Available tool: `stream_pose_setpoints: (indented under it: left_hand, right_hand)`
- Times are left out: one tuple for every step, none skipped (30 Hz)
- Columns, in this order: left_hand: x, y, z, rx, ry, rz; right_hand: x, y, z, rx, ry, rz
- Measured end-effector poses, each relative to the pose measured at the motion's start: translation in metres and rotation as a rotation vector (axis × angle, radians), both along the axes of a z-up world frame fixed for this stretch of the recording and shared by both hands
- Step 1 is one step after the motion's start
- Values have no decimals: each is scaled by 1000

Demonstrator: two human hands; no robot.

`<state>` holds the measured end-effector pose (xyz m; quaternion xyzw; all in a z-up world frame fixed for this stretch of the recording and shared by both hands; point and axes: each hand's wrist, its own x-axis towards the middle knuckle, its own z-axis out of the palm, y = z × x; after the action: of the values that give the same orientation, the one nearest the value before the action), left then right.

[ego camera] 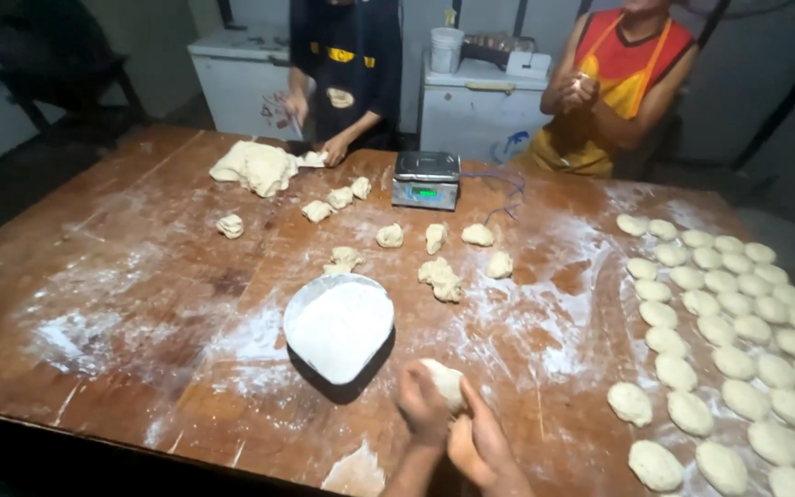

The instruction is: The recorder rolls dough into uniform spheres and places them in rows on a floured surface while other workers weigh and cut dough nearby.

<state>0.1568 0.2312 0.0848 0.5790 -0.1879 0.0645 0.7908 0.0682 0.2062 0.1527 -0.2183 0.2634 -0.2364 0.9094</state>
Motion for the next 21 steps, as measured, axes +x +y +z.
stream_pose_setpoints:
  left_hand:
    - [-10,-1,13,-2,-8,9]
    - [-24,2,22,26,-98,-91]
    - [-39,4,32,55,-188,-191]
    - [-50,5,41,58,-189,-183]
    - [-63,5,50,69,-197,-346]
    - [-73,5,60,83,-208,-516]
    - [-88,-6,50,91,-213,-515]
    - [-100,-24,41,-73,-182,-613]
    - [-112,-41,33,-237,-150,-711]
    - [-116,-51,31,-236,-156,-708]
    - [-120,-62,30,-298,82,-704]
    - [-127,-69,27,-347,327,-704]
    - [-127,-71,31,-336,328,-711]
    - [-126,-74,35,-384,367,-722]
    - [-125,-77,41,-430,407,-732]
    - [-123,-85,35,-412,401,-744]
    - [-121,-92,29,-329,394,-667]
    - [-121,-100,23,-249,390,-588]
    - [-120,-105,16,-234,388,-599]
    - [-114,-115,12,-231,482,-566]
    - [-107,-125,8,-226,575,-531]
  right_hand:
    - [1,-14,-3,-2,-8,9]
    - [-2,-24,-9,11,-25,-21]
    - [-5,-34,-15,24,-42,-51]
    - [-12,-53,-21,27,-44,-43]
    - [-18,-72,-26,-118,-33,-189]
    - [-24,-91,-32,-258,-26,-343]
    - [-31,-85,-22,-251,-31,-343]
    - [-36,-85,-10,-410,29,-512]
    - [-41,-85,2,-568,89,-682]
    - [-46,-87,-5,-567,83,-680]
    - [-52,-90,-12,-763,125,-727]
    - [-61,-89,-21,-950,178,-780]
    - [-62,-79,-9,-939,182,-787]
    - [-63,-70,3,-1167,302,-931]
    - [-64,-62,17,-1396,430,-1066]
    - [-74,-84,6,-1377,434,-1082]
    - [-83,-105,-4,-1325,395,-944]
    - [-95,-125,-15,-1272,357,-804]
    - [-102,-136,-16,-1258,364,-815]
    - [-105,-151,-15,-1142,191,-561]
    - [-108,-165,-14,-1017,19,-312]
